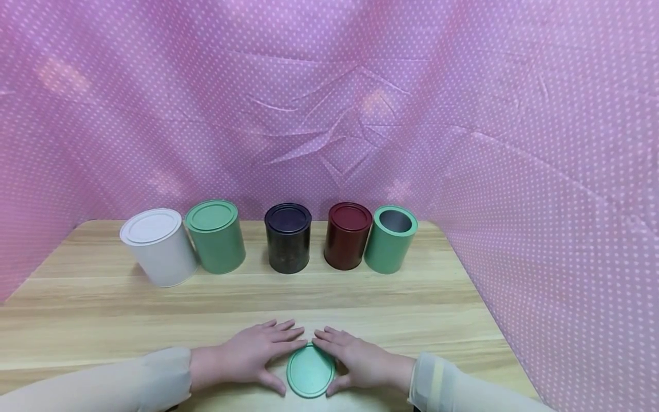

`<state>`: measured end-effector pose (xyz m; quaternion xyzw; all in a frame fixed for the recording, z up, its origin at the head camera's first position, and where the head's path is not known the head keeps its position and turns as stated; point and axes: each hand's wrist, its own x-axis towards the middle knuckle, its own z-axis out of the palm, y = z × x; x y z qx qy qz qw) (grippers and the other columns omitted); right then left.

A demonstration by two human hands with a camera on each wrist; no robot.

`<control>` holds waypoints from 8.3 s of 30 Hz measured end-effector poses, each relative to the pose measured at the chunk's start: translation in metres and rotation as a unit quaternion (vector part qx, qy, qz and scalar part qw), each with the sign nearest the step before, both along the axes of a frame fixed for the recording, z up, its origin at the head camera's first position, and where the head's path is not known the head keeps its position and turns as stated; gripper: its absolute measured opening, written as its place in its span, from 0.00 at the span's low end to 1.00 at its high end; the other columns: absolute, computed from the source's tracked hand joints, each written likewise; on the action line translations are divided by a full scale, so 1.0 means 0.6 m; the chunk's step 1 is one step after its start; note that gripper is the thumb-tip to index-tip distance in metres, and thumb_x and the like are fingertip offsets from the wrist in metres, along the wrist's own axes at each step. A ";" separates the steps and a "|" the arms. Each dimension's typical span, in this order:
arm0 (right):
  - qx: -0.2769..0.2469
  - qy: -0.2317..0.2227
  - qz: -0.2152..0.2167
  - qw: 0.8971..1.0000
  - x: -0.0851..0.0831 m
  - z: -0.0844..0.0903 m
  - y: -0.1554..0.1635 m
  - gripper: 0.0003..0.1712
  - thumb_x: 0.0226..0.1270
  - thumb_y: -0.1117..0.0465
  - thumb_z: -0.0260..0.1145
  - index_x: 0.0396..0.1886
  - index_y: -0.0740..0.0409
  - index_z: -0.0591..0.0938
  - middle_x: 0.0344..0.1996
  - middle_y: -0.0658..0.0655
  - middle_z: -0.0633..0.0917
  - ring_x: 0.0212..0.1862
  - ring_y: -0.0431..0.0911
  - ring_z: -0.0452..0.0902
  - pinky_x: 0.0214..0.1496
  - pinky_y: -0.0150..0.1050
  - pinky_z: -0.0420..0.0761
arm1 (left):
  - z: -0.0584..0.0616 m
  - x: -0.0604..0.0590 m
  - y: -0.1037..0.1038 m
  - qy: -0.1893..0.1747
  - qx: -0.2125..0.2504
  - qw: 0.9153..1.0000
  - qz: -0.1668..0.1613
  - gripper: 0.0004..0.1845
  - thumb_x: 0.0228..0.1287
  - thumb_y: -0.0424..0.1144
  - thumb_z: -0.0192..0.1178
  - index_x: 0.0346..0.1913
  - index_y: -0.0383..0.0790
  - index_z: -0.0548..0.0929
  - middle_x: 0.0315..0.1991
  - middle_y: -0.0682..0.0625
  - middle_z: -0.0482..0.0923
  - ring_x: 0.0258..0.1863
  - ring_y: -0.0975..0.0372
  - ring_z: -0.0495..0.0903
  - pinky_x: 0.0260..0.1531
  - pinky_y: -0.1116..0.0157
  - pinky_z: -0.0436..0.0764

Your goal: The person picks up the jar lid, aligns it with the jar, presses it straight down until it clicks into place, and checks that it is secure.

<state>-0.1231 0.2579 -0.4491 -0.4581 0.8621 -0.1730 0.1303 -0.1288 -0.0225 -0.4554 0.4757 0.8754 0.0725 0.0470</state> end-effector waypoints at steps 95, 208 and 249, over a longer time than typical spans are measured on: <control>-0.267 -0.042 -0.147 0.952 -0.110 0.106 0.041 0.40 0.53 0.64 0.75 0.66 0.68 0.70 0.64 0.67 0.74 0.65 0.29 0.64 0.67 0.54 0.69 | 0.101 -0.122 0.055 -0.069 0.271 0.952 0.125 0.41 0.50 0.52 0.73 0.67 0.41 0.73 0.65 0.44 0.74 0.64 0.53 0.74 0.61 0.54 0.76; -0.191 -0.167 -0.374 0.892 -0.284 0.160 0.229 0.43 0.69 0.47 0.61 0.78 0.45 0.52 0.73 0.66 0.61 0.73 0.64 0.54 0.71 0.69 0.49 | 0.196 -0.330 0.332 -0.091 0.129 0.951 0.267 0.26 0.65 0.54 0.60 0.60 0.42 0.78 0.61 0.52 0.78 0.75 0.55 0.55 0.76 0.58 0.48; -0.149 -0.176 -0.388 0.892 -0.277 0.162 0.227 0.45 0.70 0.40 0.58 0.78 0.43 0.48 0.76 0.65 0.51 0.74 0.69 0.43 0.66 0.76 0.47 | 0.194 -0.324 0.327 -0.098 0.125 0.938 0.307 0.27 0.61 0.59 0.61 0.63 0.57 0.77 0.68 0.57 0.70 0.70 0.62 0.65 0.64 0.64 0.71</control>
